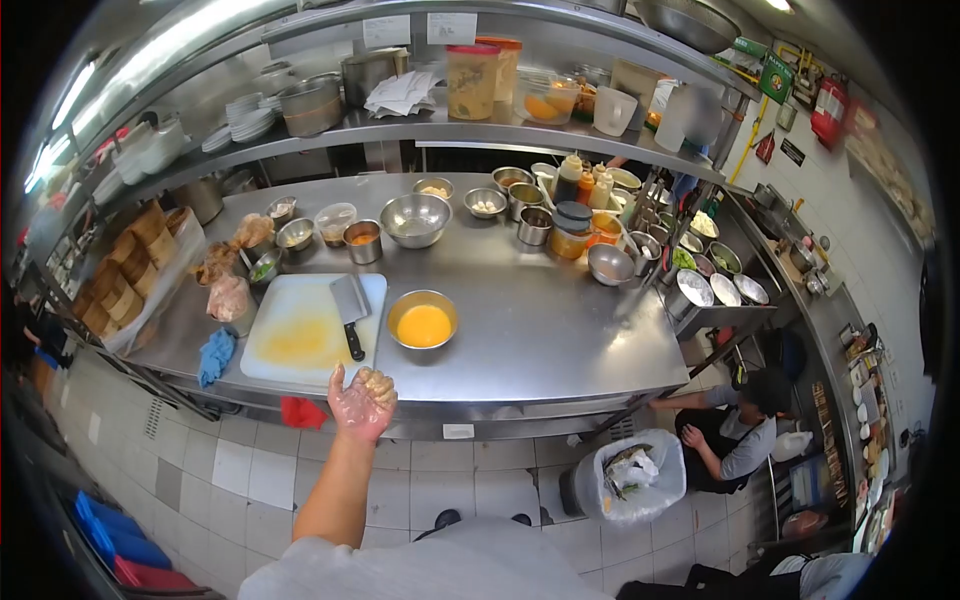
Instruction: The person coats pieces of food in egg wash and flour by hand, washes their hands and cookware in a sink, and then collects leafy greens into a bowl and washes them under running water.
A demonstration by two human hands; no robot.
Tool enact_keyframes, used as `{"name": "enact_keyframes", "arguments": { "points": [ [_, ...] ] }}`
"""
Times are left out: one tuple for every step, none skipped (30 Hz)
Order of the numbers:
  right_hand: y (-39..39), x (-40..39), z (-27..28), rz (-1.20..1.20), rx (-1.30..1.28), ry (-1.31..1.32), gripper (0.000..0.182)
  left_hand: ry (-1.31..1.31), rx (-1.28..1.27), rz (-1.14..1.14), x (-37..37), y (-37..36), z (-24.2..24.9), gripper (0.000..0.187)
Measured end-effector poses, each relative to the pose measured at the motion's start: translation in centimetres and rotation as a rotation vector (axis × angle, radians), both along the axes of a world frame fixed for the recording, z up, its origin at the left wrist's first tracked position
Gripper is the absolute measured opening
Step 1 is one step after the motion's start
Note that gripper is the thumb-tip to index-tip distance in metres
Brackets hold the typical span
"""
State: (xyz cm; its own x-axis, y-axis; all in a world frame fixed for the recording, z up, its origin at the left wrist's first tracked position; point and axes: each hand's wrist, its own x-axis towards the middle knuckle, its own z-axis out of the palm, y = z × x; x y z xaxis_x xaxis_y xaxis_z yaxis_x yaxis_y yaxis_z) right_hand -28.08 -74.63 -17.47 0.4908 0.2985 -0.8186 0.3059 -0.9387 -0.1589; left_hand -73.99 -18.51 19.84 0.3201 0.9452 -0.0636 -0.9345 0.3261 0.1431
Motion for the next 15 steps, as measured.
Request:
{"name": "enact_keyframes", "arguments": {
  "points": [
    [-0.8,-0.6,-0.2,-0.014,-0.014,0.004,0.058,0.017,-0.022,0.007,-0.1,-0.1,0.1,0.054],
    [-1.7,-1.1,-0.4,-0.03,-0.029,0.008,0.058,0.019,-0.031,-0.001,-0.3,-0.1,-0.1,0.054],
    [-2.5,-1.6,-0.4,-0.047,-0.041,0.011,0.058,0.001,-0.042,-0.002,-0.6,-0.1,-0.4,0.053],
    [-3.2,-2.1,-0.5,-0.06,-0.054,0.018,0.058,-0.016,-0.052,-0.003,-0.9,-0.1,-0.6,0.053],
    [-3.9,-2.7,-0.7,-0.076,-0.065,0.024,0.058,-0.015,-0.057,-0.011,-1.1,-0.1,-0.9,0.053],
    [-4.4,-3.0,-0.9,-0.09,-0.082,0.028,0.058,-0.026,-0.056,-0.001,-1.4,-0.1,-1.1,0.053],
    [-4.9,-3.4,-1.0,-0.107,-0.107,0.033,0.058,-0.038,-0.054,0.01,-1.7,-0.1,-1.3,0.052],
    [-5.4,-3.6,-1.1,-0.119,-0.125,0.04,0.058,-0.037,-0.055,0.007,-2.0,0.0,-1.6,0.052],
    [-5.1,-4.0,-0.7,-0.136,-0.139,0.045,0.058,-0.038,-0.043,0.006,-2.3,0.0,-1.8,0.052],
    [-4.7,-4.5,1.0,-0.137,-0.141,0.045,0.058,-0.039,-0.031,0.006,-2.5,0.1,-1.9,0.052],
    [-4.6,-4.9,2.6,-0.126,-0.043,0.058,0.057,-0.038,-0.033,0.006,-2.7,0.0,-1.9,0.052],
    [-4.7,-5.2,3.2,-0.114,0.056,0.07,0.056,-0.022,-0.009,0.009,-3.0,0.1,-1.7,0.052],
    [-4.4,-5.3,3.5,-0.106,0.071,0.058,0.056,-0.007,0.016,0.013,-3.2,0.0,-1.5,0.052],
    [-3.9,-5.4,3.8,-0.095,0.062,0.046,0.055,-0.008,0.016,0.015,-3.4,0.0,-1.4,0.052],
    [-3.6,-5.3,3.6,-0.085,0.051,0.032,0.055,-0.014,-0.001,0.021,-3.6,0.0,-1.3,0.054]
  ]
}}
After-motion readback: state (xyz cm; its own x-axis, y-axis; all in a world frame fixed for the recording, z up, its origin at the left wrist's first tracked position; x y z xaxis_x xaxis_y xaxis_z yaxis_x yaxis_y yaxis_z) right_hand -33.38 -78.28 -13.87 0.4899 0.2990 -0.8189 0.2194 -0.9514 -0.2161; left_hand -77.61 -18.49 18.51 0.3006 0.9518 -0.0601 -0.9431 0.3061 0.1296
